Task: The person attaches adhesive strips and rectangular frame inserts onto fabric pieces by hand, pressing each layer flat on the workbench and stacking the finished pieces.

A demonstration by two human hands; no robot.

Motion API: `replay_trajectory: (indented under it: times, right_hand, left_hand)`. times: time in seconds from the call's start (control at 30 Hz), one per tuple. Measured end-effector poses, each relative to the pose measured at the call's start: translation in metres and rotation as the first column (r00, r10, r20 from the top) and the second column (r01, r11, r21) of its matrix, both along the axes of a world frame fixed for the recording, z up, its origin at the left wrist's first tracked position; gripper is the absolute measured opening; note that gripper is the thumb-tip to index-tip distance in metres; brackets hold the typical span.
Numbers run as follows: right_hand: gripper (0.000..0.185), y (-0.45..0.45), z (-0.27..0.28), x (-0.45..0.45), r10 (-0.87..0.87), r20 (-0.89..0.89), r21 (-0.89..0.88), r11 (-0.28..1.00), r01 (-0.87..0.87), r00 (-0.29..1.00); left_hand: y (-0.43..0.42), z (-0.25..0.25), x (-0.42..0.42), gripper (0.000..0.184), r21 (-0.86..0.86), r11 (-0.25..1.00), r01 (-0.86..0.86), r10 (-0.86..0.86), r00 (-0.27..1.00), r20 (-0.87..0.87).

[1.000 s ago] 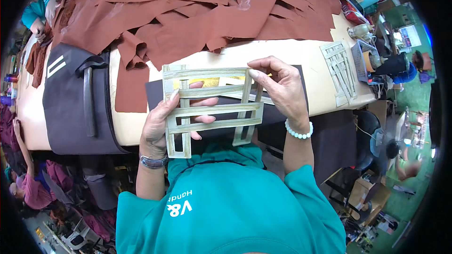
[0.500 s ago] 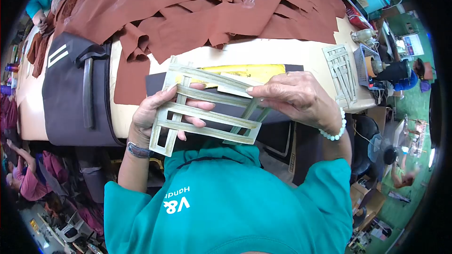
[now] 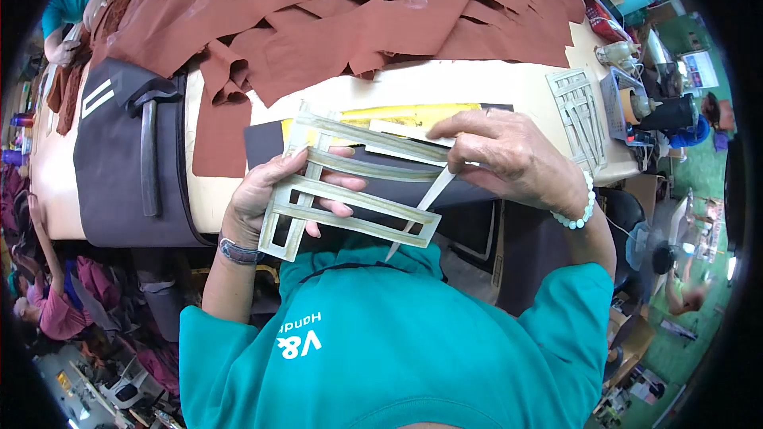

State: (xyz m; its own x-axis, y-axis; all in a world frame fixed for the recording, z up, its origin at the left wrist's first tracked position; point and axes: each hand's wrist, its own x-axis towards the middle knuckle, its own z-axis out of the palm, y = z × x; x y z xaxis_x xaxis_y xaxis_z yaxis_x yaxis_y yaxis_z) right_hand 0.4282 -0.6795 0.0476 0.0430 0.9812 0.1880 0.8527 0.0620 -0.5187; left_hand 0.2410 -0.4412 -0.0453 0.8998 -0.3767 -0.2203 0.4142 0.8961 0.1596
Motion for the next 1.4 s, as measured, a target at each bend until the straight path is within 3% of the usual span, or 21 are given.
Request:
replay_trajectory:
  times: [0.07,0.27,0.47,0.67,0.8,0.87,0.97,1.0,1.07,1.1,1.13,1.17,1.2,1.23,1.33,1.4]
  right_hand:
    - [0.024,0.003,0.001,-0.001,0.005,0.072,0.134,0.991,-0.015,0.997]
    - [0.018,-0.004,0.0,-0.004,0.067,0.234,0.137,0.985,-0.101,0.97]
    - [0.013,-0.001,-0.001,-0.006,0.087,0.366,0.048,0.993,-0.112,0.927]
    - [0.01,-0.001,-0.001,-0.004,0.135,0.34,-0.135,0.986,-0.094,0.931]
    - [0.016,-0.014,0.006,0.009,0.06,0.172,-0.174,0.984,-0.03,0.983]
    - [0.012,-0.026,0.007,0.016,-0.189,-0.073,-0.186,0.967,0.173,0.979]
    - [0.012,-0.052,-0.011,0.026,-0.509,-0.447,-0.257,0.861,0.44,0.735]
    - [0.013,-0.058,-0.024,0.027,-0.578,-0.557,-0.296,0.809,0.508,0.597]
    - [0.013,-0.063,-0.05,0.023,-0.573,-0.656,-0.271,0.786,0.555,0.492]
    - [0.014,-0.065,-0.061,0.02,-0.564,-0.702,-0.261,0.773,0.578,0.436]
    - [0.015,-0.06,-0.069,0.014,-0.68,-0.529,-0.251,0.697,0.671,0.508]
    - [0.017,-0.053,-0.076,0.01,-0.661,-0.19,0.041,0.733,0.679,0.726]
    - [0.018,-0.048,-0.076,0.007,-0.699,-0.132,0.107,0.695,0.711,0.703]
    - [0.019,-0.042,-0.076,0.002,-0.735,-0.079,0.175,0.654,0.736,0.673]
    - [0.021,-0.014,-0.064,-0.016,-0.62,-0.518,0.116,0.631,0.767,0.589]
    - [0.022,0.005,-0.059,-0.028,-0.477,-0.758,-0.016,0.695,0.719,0.444]
  left_hand:
    - [0.0,-0.001,0.0,0.055,0.002,1.0,0.001,-0.001,1.0,-0.002]
    - [-0.001,-0.004,0.003,0.055,0.022,1.0,0.014,-0.014,1.0,-0.001]
    - [-0.002,-0.001,0.005,0.055,0.056,0.998,0.025,-0.025,1.0,0.011]
    - [0.003,0.0,0.005,0.055,0.062,0.998,-0.007,0.006,1.0,0.01]
    - [0.016,0.001,-0.003,0.056,0.049,0.996,-0.07,0.07,0.998,-0.004]
    - [0.029,0.0,-0.016,0.055,0.055,0.985,-0.166,0.165,0.986,0.025]
    - [0.06,-0.02,-0.044,0.052,0.025,0.895,-0.445,0.414,0.851,0.323]
    - [0.074,-0.031,-0.057,0.052,-0.009,0.865,-0.502,0.479,0.819,0.317]
    - [0.072,-0.024,-0.066,0.051,-0.03,0.777,-0.628,0.609,0.74,0.287]
    - [0.067,-0.02,-0.064,0.051,0.002,0.789,-0.614,0.595,0.765,0.246]
    - [0.062,-0.018,-0.063,0.052,0.035,0.801,-0.598,0.58,0.788,0.204]
    - [0.054,-0.018,-0.054,0.051,0.01,0.835,-0.55,0.525,0.803,0.281]
    - [0.045,-0.019,-0.046,0.051,-0.006,0.867,-0.498,0.467,0.808,0.359]
    - [0.035,-0.019,-0.043,0.052,-0.012,0.887,-0.462,0.452,0.861,0.232]
    - [0.004,-0.017,-0.019,0.057,-0.091,0.957,-0.275,0.285,0.951,0.119]
    - [-0.012,-0.014,-0.008,0.057,-0.073,0.972,-0.223,0.229,0.968,0.101]
